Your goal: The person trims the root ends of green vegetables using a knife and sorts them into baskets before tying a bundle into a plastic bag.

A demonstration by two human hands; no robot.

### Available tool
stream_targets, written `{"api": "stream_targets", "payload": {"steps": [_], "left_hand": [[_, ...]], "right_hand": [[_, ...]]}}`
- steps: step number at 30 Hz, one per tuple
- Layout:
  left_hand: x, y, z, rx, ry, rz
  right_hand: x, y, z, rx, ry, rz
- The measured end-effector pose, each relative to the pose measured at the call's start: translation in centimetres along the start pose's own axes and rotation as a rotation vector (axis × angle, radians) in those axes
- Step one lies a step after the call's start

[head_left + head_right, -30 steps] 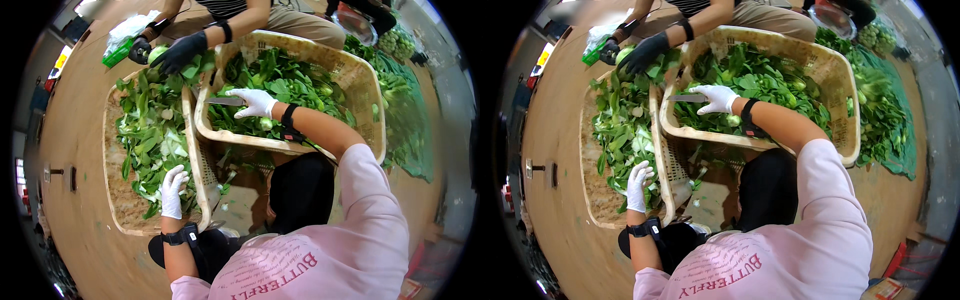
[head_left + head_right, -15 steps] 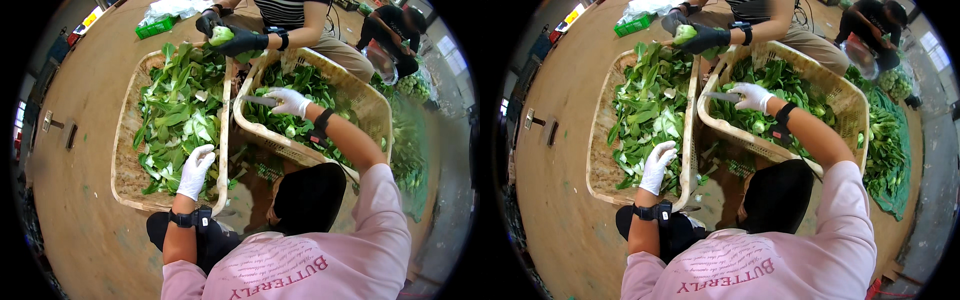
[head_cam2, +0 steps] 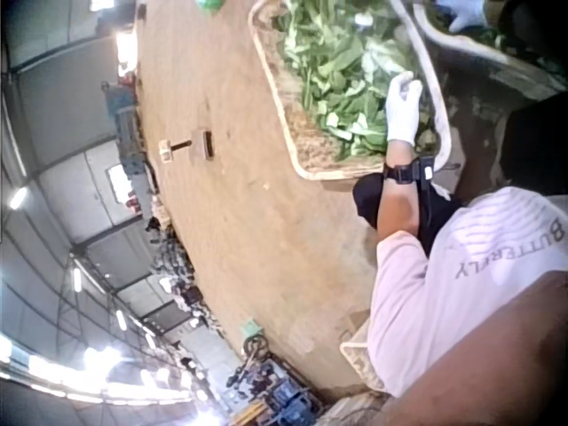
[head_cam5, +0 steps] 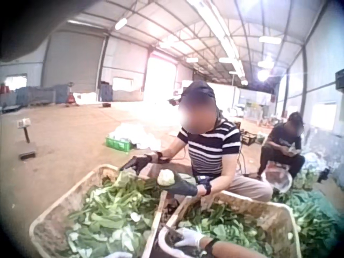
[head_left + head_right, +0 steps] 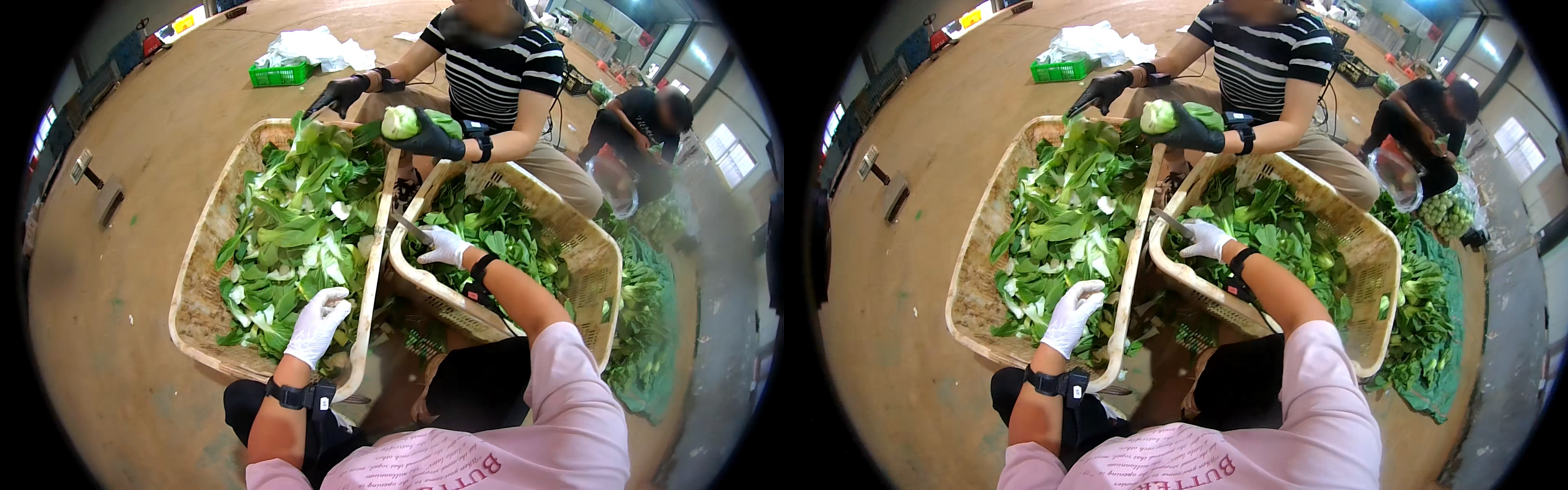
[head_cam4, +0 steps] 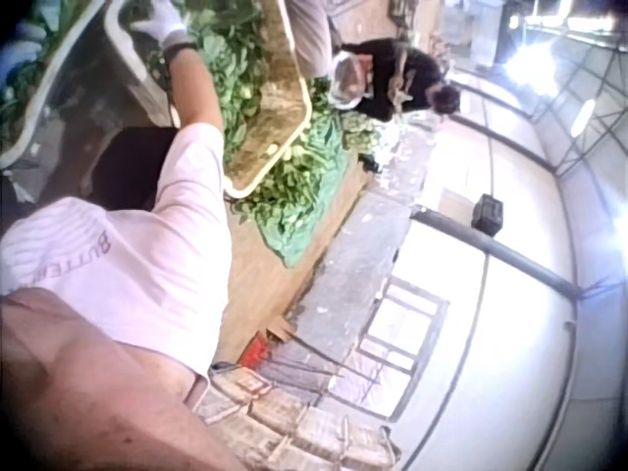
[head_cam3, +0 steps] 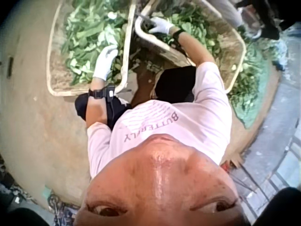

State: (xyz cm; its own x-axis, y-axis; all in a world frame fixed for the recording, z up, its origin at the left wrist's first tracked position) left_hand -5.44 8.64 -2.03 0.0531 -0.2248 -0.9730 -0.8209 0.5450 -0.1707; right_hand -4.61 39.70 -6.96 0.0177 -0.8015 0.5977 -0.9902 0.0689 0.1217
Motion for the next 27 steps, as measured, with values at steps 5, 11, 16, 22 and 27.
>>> {"api": "stream_targets", "payload": {"steps": [5, 11, 16, 22, 27], "left_hand": [[0.2, -0.3, -0.3, -0.020, 0.024, -0.041], [-1.4, -0.4, 0.0, -0.024, 0.060, 0.000], [0.2, -0.4, 1.0, 0.025, -0.029, 0.040], [0.7, -3.2, 6.8, 0.516, -0.497, -0.360], [-5.9, -3.6, 2.9, 0.178, -1.181, -0.149]], "right_hand": [[-1.2, -0.4, -0.5, 0.063, -0.211, 0.109], [-3.9, -4.3, -8.3, -0.208, 0.168, 0.289], [10.5, -4.0, -15.4, -0.310, -0.108, -0.005], [26.7, -6.3, -16.4, -0.501, 0.057, -0.235], [31.6, -7.7, -10.0, -0.382, 0.486, -0.536]]}}
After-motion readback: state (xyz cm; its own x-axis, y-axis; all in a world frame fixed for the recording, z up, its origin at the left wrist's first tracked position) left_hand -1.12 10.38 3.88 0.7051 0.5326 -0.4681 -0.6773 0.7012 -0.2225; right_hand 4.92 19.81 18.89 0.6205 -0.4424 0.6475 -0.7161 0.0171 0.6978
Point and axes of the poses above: each hand's wrist, its own y-axis towards the middle knuckle, its own z-axis out of the palm, x = y × z, the point moved 9 cm from there along y, towards the middle knuckle, and after that the axes turned 6 degrees about -x, right-handed, at the moved point
